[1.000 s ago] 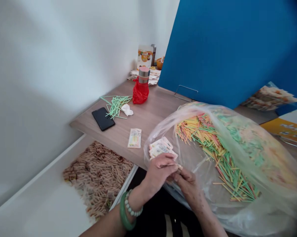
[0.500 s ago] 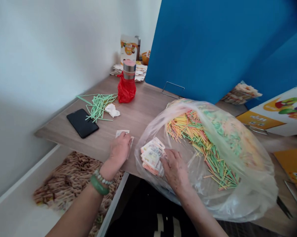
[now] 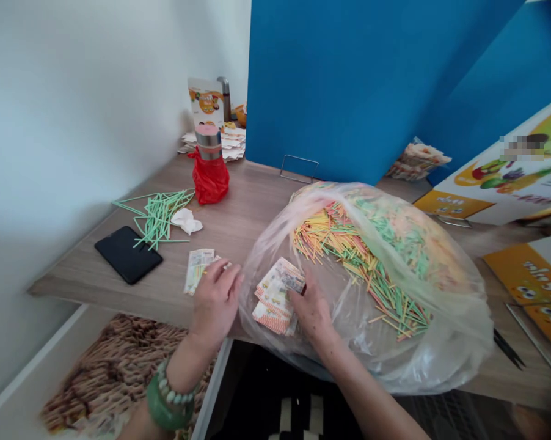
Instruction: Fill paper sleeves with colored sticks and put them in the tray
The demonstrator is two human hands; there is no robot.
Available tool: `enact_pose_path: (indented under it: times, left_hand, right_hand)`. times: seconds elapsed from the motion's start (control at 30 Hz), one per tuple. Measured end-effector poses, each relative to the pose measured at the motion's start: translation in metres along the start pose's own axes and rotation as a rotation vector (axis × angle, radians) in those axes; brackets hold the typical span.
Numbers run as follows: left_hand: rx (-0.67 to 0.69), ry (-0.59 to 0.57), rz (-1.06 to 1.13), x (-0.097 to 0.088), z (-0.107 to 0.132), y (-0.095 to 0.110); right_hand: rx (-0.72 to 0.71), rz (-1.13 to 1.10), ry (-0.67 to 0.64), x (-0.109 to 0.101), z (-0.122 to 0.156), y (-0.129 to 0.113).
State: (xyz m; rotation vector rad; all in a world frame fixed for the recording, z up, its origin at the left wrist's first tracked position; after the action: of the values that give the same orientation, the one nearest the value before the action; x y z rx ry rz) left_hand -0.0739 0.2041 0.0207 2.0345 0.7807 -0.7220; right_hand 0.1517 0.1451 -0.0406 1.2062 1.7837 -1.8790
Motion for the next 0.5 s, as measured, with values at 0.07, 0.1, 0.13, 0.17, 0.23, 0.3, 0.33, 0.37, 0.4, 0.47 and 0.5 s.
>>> enact_pose_path:
  times: [0.07,0.1,0.13,0.17,0.23,0.3,0.33,0.37,0.4,0.47,0.5]
  left_hand:
    - [0.037,-0.053,0.059,0.01,0.009,0.018]
    - [0.053,-0.089,0.079,0.017,0.014,0.025]
    - [0.064,-0.128,0.096,0.023,0.018,0.03]
    - [0.07,-0.161,0.109,0.029,0.022,0.035]
    - [0.062,-0.202,0.126,0.037,0.026,0.04]
    - [0.029,-0.204,0.151,0.039,0.027,0.043]
    - [0.002,-0.204,0.169,0.039,0.026,0.045]
    - [-0.036,-0.212,0.193,0.041,0.025,0.046]
    - [-0.08,-0.231,0.224,0.043,0.024,0.047]
    - [-0.16,-0.293,0.314,0.052,0.022,0.055]
    - [-0.189,-0.332,0.374,0.058,0.022,0.061]
  right_hand:
    - [0.093,-0.01,0.025,-0.005,0.002,0.006]
    - [0.098,0.006,0.028,-0.006,0.003,0.006]
    - [0.073,0.026,0.029,-0.007,0.003,0.002]
    - [0.036,0.044,0.043,-0.009,0.004,-0.002]
    - [-0.05,0.054,0.102,-0.017,0.007,-0.01]
    - [-0.125,-0.01,0.16,-0.026,0.01,-0.015]
    - [-0.156,-0.068,0.167,-0.031,0.012,-0.017]
    - [-0.185,-0.133,0.154,-0.034,0.015,-0.019]
    - [-0.212,-0.194,0.126,-0.037,0.017,-0.021]
    - [-0.248,-0.27,0.069,-0.043,0.024,-0.025]
    - [-0.25,-0.283,0.046,-0.047,0.027,-0.025]
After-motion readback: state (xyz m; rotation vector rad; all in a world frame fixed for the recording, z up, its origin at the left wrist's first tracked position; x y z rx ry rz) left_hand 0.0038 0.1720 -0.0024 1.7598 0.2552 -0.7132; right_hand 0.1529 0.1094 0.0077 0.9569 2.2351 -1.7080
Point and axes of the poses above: each hand's wrist, its own z-axis away from the middle knuckle, its own x-axis out of the palm, y = z × x, the point moved 9 cm from there along -z, towards the middle knuckle, and after that the axes turned 3 degrees about y, right-handed, at the moved point
